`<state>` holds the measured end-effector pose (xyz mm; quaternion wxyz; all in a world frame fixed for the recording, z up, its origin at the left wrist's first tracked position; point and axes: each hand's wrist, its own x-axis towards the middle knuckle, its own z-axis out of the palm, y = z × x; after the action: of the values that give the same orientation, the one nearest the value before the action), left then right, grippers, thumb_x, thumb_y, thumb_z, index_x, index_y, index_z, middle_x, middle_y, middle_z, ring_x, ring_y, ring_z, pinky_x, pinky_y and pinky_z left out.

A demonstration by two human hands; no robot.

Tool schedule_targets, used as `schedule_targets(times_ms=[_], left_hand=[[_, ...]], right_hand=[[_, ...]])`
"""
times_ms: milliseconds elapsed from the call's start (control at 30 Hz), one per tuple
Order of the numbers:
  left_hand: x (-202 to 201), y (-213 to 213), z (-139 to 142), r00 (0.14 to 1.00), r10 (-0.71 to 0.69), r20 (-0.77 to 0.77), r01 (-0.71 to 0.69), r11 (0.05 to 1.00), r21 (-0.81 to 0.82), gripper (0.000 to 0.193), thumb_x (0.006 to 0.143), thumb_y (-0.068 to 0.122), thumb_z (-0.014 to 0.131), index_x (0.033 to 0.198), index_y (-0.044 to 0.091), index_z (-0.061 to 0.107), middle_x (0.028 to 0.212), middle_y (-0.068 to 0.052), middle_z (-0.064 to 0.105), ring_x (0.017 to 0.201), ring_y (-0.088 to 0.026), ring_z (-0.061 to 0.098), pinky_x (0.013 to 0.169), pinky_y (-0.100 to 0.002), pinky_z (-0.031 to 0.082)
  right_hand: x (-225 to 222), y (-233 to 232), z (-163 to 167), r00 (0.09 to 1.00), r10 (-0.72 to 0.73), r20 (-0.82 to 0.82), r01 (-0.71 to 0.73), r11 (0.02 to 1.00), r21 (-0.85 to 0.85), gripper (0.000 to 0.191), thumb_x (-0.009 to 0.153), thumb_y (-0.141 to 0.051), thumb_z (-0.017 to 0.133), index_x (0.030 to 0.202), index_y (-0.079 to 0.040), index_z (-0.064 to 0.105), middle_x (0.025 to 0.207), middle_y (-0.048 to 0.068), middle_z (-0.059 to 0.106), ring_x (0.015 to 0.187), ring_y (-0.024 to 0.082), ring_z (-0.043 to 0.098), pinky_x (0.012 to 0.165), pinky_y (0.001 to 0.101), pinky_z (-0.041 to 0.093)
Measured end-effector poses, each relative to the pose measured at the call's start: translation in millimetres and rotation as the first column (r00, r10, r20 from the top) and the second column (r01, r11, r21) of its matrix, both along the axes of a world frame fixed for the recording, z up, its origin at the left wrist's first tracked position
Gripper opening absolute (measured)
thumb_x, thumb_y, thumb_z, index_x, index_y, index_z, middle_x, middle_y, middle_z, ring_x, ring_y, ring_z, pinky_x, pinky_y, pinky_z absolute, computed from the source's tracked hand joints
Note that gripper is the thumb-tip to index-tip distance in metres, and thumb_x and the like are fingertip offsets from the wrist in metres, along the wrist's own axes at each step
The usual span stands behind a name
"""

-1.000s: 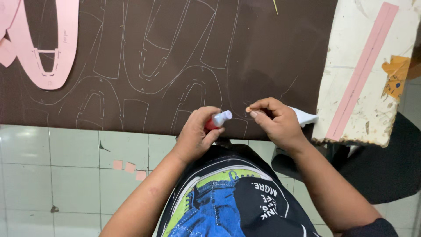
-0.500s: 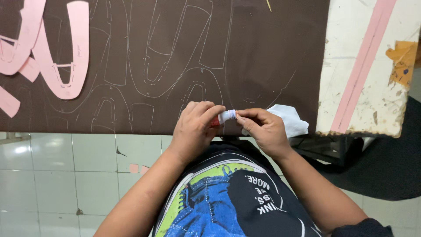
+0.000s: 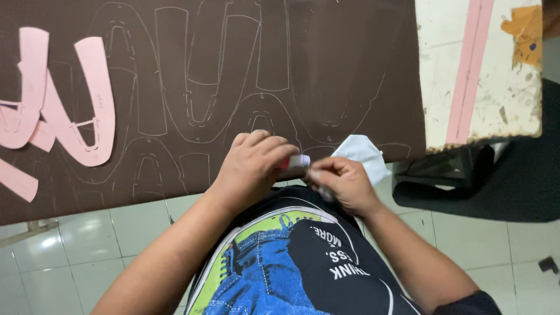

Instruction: The person wipes a small glue bottle with tissue, then places pink shoe pattern pieces on a large sheet of brown pattern paper and traces around them with a pen. They gather several traced pattern pieces into a stack and continue tracing another piece.

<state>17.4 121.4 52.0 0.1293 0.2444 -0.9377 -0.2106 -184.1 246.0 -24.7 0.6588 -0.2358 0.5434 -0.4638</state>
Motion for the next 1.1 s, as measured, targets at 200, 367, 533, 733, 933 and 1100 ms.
schedule_targets(times_ms=[200,367,533,733,933,1100], left_hand=[[41,-13,-68,0.934,0.348,0.086,-0.345,0.807,0.479,0.049,0.08,0.013,0.082,0.125,0.013,0.061,0.116,-0.012,0.06,0.11,-0.033,0.058,0.096,-0.041,0.048],[64,-4,-125,0.911,0.394,-0.124,-0.262,0.784,0.562,0.054,0.086,0.007,0.077,0.131,0.012,0.048,0.135,-0.013,0.059,0.121,-0.029,0.057,0.105,-0.039,0.047],[67,-3,-137,0.901,0.404,-0.155,-0.256,0.787,0.562,0.052,0.088,0.008,0.077,0.13,0.012,0.048,0.136,-0.013,0.058,0.122,-0.03,0.056,0.107,-0.04,0.046],[61,-4,-141,0.886,0.425,-0.187,-0.265,0.794,0.547,0.052,0.087,0.009,0.078,0.13,0.012,0.048,0.135,-0.012,0.059,0.123,-0.03,0.055,0.107,-0.04,0.045],[58,-2,-147,0.881,0.438,-0.18,-0.27,0.777,0.569,0.052,0.087,0.006,0.077,0.13,0.013,0.049,0.136,-0.011,0.059,0.123,-0.03,0.054,0.108,-0.04,0.045],[58,-2,-147,0.881,0.437,-0.179,-0.274,0.782,0.559,0.054,0.086,0.006,0.078,0.131,0.013,0.048,0.136,-0.011,0.058,0.124,-0.03,0.054,0.108,-0.04,0.044]], right_hand=[[-63,-20,-10,0.59,0.041,-0.806,-0.041,0.999,0.021,0.02,0.086,-0.014,0.073,0.104,-0.014,0.081,0.102,0.003,0.076,0.089,0.016,0.072,0.074,0.0313,0.055],[-77,-74,-44,0.205,-0.275,-0.939,-0.303,0.895,-0.328,0.009,0.096,-0.015,0.077,0.096,-0.007,0.073,0.097,0.009,0.069,0.091,0.03,0.068,0.077,0.0419,0.054],[-66,-69,-51,0.137,-0.296,-0.945,-0.43,0.842,-0.326,0.011,0.09,-0.01,0.077,0.098,-0.007,0.07,0.096,0.01,0.064,0.092,0.031,0.065,0.078,0.0441,0.054],[-77,-80,-58,0.074,-0.289,-0.954,-0.439,0.85,-0.291,0.012,0.091,-0.011,0.078,0.097,-0.008,0.068,0.096,0.01,0.064,0.093,0.03,0.064,0.077,0.0441,0.054],[-74,-74,-68,0.119,-0.259,-0.959,-0.444,0.85,-0.285,0.011,0.095,-0.014,0.076,0.096,-0.007,0.067,0.094,0.01,0.062,0.088,0.029,0.064,0.075,0.044,0.054],[-83,-83,-67,0.094,-0.229,-0.969,-0.429,0.869,-0.247,0.011,0.096,-0.018,0.075,0.094,-0.009,0.068,0.093,0.01,0.063,0.089,0.03,0.064,0.076,0.0456,0.053]])
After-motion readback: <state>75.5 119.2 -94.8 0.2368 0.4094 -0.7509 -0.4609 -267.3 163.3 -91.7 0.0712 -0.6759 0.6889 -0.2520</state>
